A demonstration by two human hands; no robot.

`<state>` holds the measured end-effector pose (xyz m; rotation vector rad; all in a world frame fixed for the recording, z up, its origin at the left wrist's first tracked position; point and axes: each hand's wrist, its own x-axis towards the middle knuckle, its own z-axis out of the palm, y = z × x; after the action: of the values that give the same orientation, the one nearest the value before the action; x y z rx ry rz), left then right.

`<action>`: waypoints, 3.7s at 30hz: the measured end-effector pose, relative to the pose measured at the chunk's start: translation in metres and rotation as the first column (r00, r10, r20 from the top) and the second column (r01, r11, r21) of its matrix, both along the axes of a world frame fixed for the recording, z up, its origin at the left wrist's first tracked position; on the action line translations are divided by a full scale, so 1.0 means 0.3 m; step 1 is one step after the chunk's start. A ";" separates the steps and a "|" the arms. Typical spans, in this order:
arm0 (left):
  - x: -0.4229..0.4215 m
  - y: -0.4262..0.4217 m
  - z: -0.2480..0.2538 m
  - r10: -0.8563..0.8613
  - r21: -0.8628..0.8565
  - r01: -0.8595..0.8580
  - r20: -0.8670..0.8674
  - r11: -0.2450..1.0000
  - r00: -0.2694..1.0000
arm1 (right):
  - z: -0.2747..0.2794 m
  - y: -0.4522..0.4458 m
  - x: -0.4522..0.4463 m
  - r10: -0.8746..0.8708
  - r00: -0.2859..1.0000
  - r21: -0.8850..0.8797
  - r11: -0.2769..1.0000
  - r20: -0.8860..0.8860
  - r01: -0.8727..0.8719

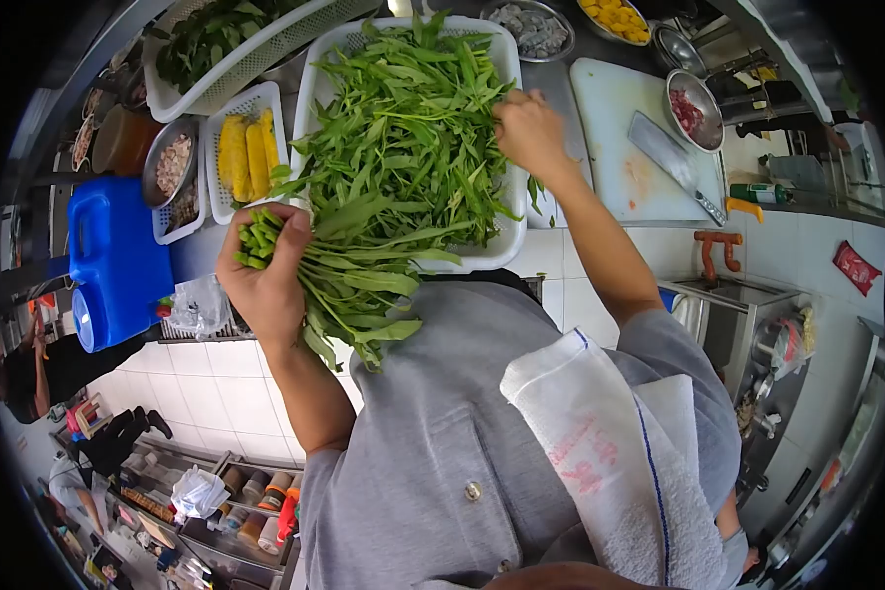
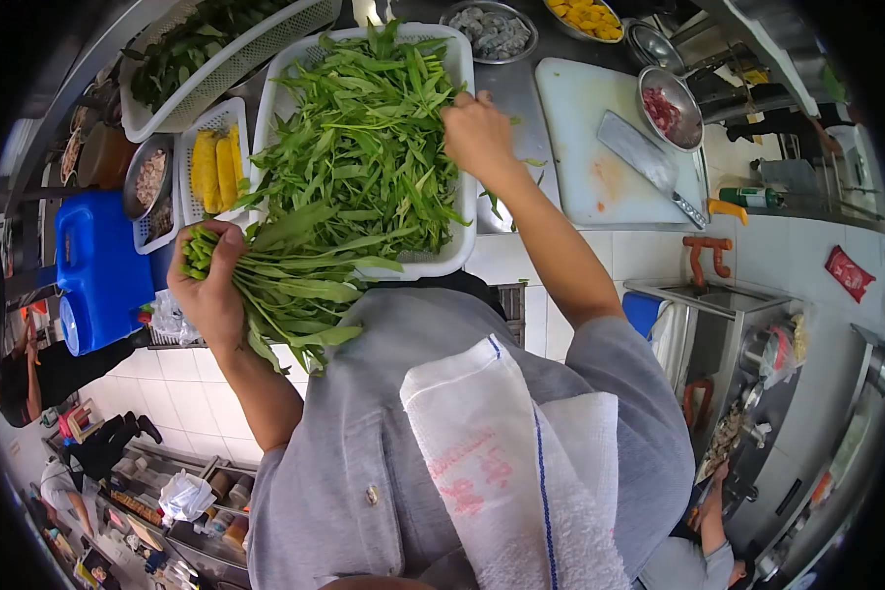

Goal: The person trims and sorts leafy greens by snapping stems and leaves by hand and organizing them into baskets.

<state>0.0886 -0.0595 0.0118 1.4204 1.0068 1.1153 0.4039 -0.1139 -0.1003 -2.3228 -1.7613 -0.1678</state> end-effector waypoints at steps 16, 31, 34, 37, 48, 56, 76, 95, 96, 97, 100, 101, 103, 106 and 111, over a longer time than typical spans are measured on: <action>-0.077 0.028 -0.008 0.066 -0.040 -0.065 0.031 0.997 0.997 | 0.190 -0.011 0.111 -0.007 0.654 0.130 0.978 -0.757 0.162; -0.029 0.046 -0.033 -0.107 -0.120 0.108 0.013 0.987 0.994 | 0.277 0.008 0.109 0.136 0.555 0.177 0.984 -0.821 0.021; -0.023 0.048 -0.033 -0.106 -0.111 0.108 0.023 0.988 0.994 | 0.302 0.005 0.106 0.155 0.589 0.239 0.969 -0.793 0.067; -0.009 0.040 -0.014 -0.107 -0.087 0.106 -0.004 0.991 0.994 | 0.363 -0.009 0.052 0.134 0.723 0.270 0.960 -0.678 0.075; -0.046 0.030 -0.030 -0.060 0.043 0.059 0.024 0.997 0.998 | 0.237 0.089 -0.080 0.256 0.886 0.087 0.966 -0.387 -0.242; -0.036 0.007 -0.021 0.003 -0.027 -0.002 0.008 1.000 1.000 | 0.244 0.069 -0.117 0.380 0.914 0.369 0.877 -0.141 -0.308; 0.010 0.030 -0.074 -0.401 -0.031 0.428 -0.412 0.903 0.818 | 0.252 -0.036 -0.334 0.620 0.406 0.498 0.783 -0.671 -0.372; -0.163 0.099 -0.054 -0.140 -0.053 0.153 0.189 0.987 0.972 | 0.404 0.168 0.104 0.271 0.887 0.433 0.897 -0.374 -0.091; -0.158 0.097 -0.051 -0.123 -0.069 0.141 0.221 0.988 0.968 | 0.447 0.169 0.095 0.448 0.797 0.639 0.762 -0.405 -0.104; -0.147 0.094 -0.044 -0.117 -0.062 0.134 0.231 0.989 0.966 | 0.485 0.167 0.086 0.619 0.687 0.808 0.584 -0.379 -0.080; -0.128 0.088 -0.025 -0.085 -0.063 0.102 0.233 0.993 0.969 | 0.569 0.142 0.029 0.679 0.592 0.795 0.597 -0.434 -0.103; -0.123 0.088 -0.020 -0.078 -0.054 0.094 0.241 0.994 0.967 | 0.567 0.149 0.026 0.688 0.589 0.799 0.590 -0.423 -0.116; -0.115 0.081 -0.005 -0.048 -0.038 0.054 0.158 0.998 0.986 | 0.518 0.157 0.022 0.544 0.714 0.672 0.727 -0.440 -0.140; -0.112 0.061 0.041 -0.051 -0.004 0.052 0.075 0.999 0.996 | 0.482 0.162 -0.006 0.515 0.718 0.619 0.771 -0.468 -0.150; -0.080 0.041 0.054 -0.071 0.135 0.077 -0.055 0.988 0.996 | 0.449 0.147 -0.065 0.492 0.661 0.548 0.824 -0.567 -0.144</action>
<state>0.0647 -0.0472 0.0282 1.5898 0.9192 1.1166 0.3845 -0.0698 0.0344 -1.4006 -1.4800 0.2910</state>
